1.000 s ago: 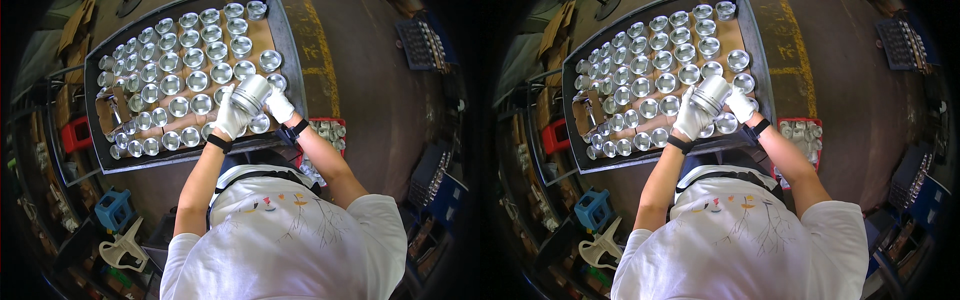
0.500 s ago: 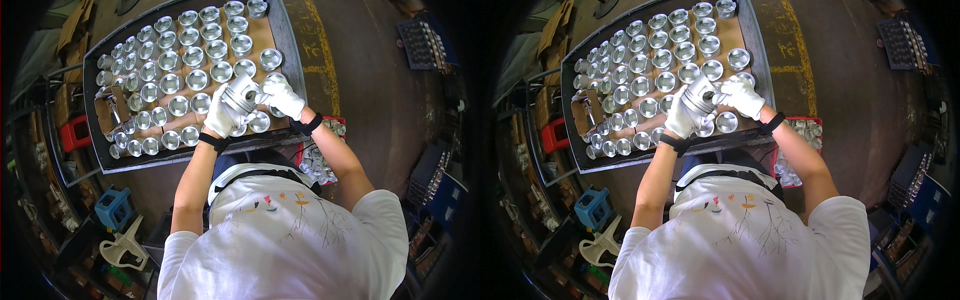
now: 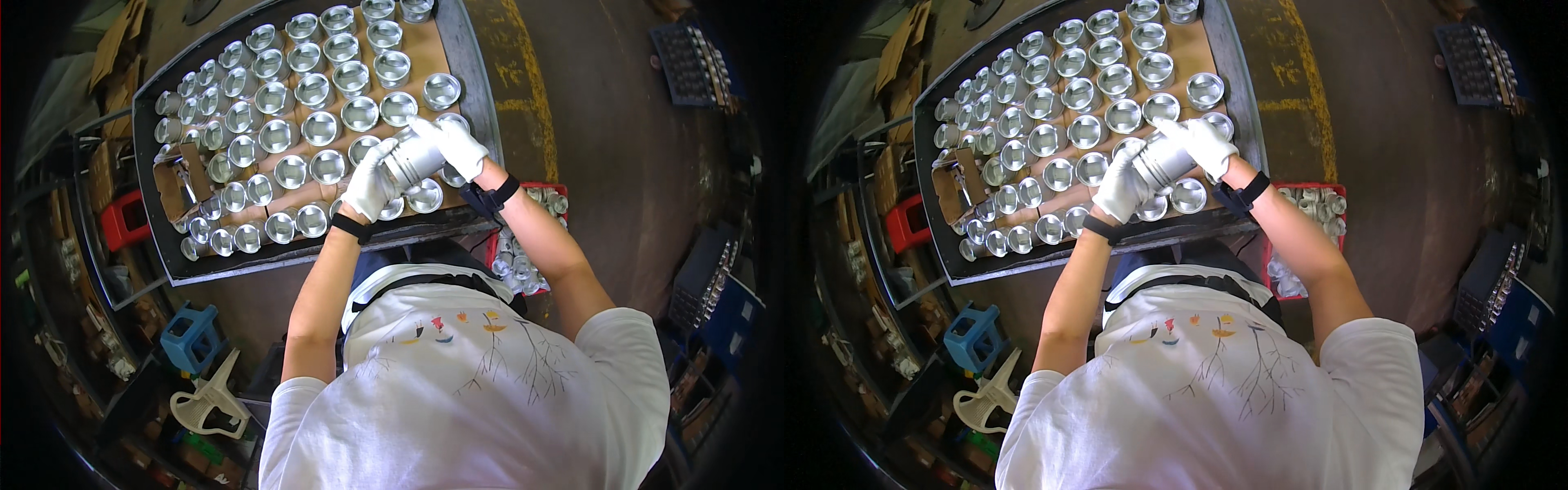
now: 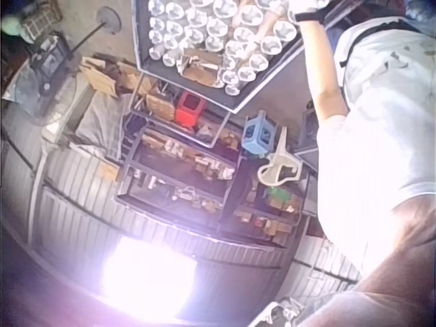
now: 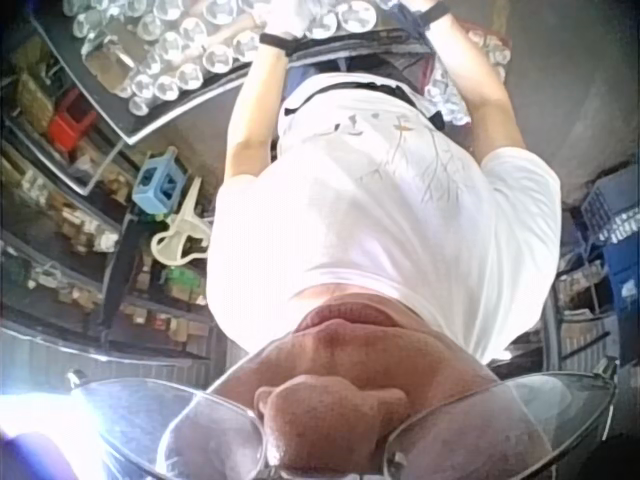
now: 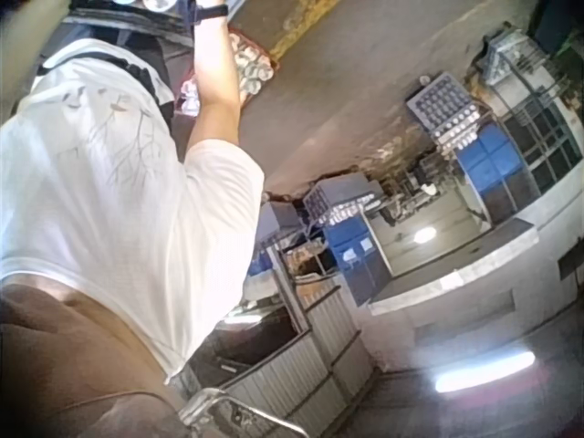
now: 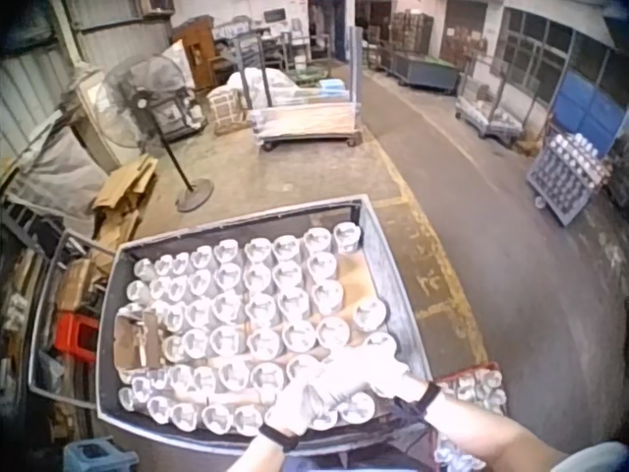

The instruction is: Organizing and inspecting metal bowls on a storage cart.

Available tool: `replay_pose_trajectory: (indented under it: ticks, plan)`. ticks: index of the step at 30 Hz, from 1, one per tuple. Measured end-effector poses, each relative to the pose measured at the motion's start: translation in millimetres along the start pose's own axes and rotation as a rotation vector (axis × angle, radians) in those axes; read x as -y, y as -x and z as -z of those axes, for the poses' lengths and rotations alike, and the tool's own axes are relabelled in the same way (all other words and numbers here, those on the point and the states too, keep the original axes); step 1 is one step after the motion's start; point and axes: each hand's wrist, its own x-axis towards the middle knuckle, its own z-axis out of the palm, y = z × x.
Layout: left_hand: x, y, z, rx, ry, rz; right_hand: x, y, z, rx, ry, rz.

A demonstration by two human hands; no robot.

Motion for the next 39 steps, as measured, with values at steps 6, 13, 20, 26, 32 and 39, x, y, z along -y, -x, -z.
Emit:
replay_pose_trajectory:
  ticks: [6,13,20,26,32,39]
  plan:
    - [-9,0,-5,0.111,0.086,0.102,-31,2,25,-0.162,-0.019,0.107]
    - [-17,-13,-10,0.201,0.112,0.194,-7,20,30,0.161,-0.487,-0.272]
    - [-28,-25,-14,0.122,0.044,0.161,-23,-17,36,-0.054,-0.697,-0.187]
    - [-37,-20,15,0.093,0.051,0.199,-48,-118,93,-0.543,0.269,-0.14]
    - [-42,5,61,-0.071,0.096,0.185,-64,-203,101,-0.658,0.609,-0.444]
    - [-57,-9,82,-0.042,0.171,0.313,-183,-233,157,-0.821,0.1,-0.508]
